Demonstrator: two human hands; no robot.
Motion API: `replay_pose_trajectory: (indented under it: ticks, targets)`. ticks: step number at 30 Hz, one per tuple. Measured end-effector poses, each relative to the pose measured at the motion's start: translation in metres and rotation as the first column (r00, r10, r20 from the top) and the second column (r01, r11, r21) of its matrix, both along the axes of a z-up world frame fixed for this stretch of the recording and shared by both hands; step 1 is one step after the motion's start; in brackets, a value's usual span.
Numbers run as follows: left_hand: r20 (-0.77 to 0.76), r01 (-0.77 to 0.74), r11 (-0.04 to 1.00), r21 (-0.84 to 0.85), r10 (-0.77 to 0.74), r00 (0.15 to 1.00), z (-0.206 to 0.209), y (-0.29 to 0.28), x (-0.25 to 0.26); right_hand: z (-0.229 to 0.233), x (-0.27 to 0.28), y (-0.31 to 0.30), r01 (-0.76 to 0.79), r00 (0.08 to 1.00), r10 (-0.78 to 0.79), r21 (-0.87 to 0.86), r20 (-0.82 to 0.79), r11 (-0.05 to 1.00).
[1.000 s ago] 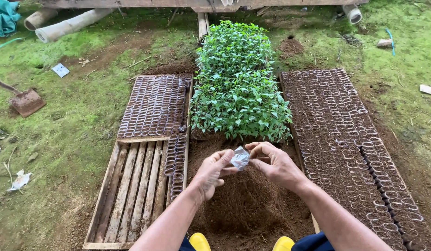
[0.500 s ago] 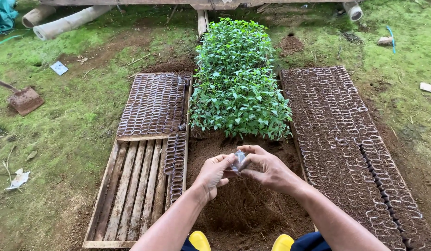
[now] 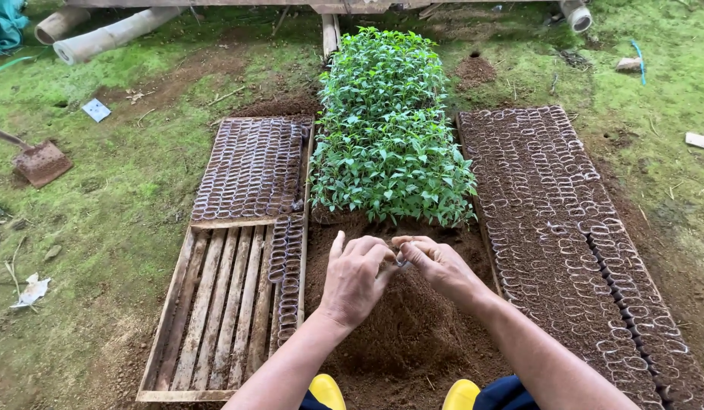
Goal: The person fills small plastic seedling pots with soil from a large pile, then places the filled pots into a wooden tray. The person repeats this process multiple times, occasionally reaching for a small container to add contents to the pots.
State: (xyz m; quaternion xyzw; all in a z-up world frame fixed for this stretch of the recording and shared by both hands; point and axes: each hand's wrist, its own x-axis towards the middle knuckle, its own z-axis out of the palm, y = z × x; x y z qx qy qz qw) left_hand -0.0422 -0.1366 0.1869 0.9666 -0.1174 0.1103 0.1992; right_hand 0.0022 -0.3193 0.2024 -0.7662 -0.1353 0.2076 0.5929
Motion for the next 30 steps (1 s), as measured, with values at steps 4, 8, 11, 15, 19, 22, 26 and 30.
replay_pose_trajectory:
  ticks: [4,8,11,15,19,22,26,30]
  targets:
    - [-0.081,-0.061,0.961,-0.269,0.040,0.996,-0.022,0.011,0.009,0.023,-0.005,0.000,-0.039,0.998,0.039,-0.003,-0.047,0.999]
    - [-0.252,-0.213,0.757,-0.618,0.067,0.966,-0.041,0.023,0.017,0.019,-0.004,-0.008,-0.192,0.970,0.215,-0.186,0.111,0.964]
    - [-0.341,-0.304,0.694,-0.652,0.090,0.936,-0.046,0.026,0.016,0.009,0.002,-0.013,-0.202,0.927,0.287,-0.322,0.241,0.925]
    - [-0.282,-0.155,0.874,-0.460,0.021,0.959,-0.064,0.033,0.028,-0.010,0.007,-0.017,-0.009,0.733,0.409,-0.593,0.544,0.805]
    - [-0.233,-0.035,0.898,-0.439,-0.076,0.969,0.008,0.018,-0.001,-0.048,0.013,-0.017,0.183,0.516,0.538,-0.699,0.667,0.691]
    - [-0.173,0.137,0.954,-0.266,-0.187,0.967,0.010,0.014,-0.002,-0.038,0.003,-0.011,0.221,0.492,0.594,-0.751,0.636,0.622]
    - [-0.169,0.218,0.973,-0.080,-0.228,0.959,-0.002,0.017,-0.001,-0.038,-0.002,-0.006,0.204,0.485,0.642,-0.790,0.594,0.577]
    - [-0.134,0.248,0.967,0.052,-0.240,0.962,-0.007,0.021,-0.001,-0.039,-0.004,-0.005,0.159,0.481,0.641,-0.779,0.598,0.607]
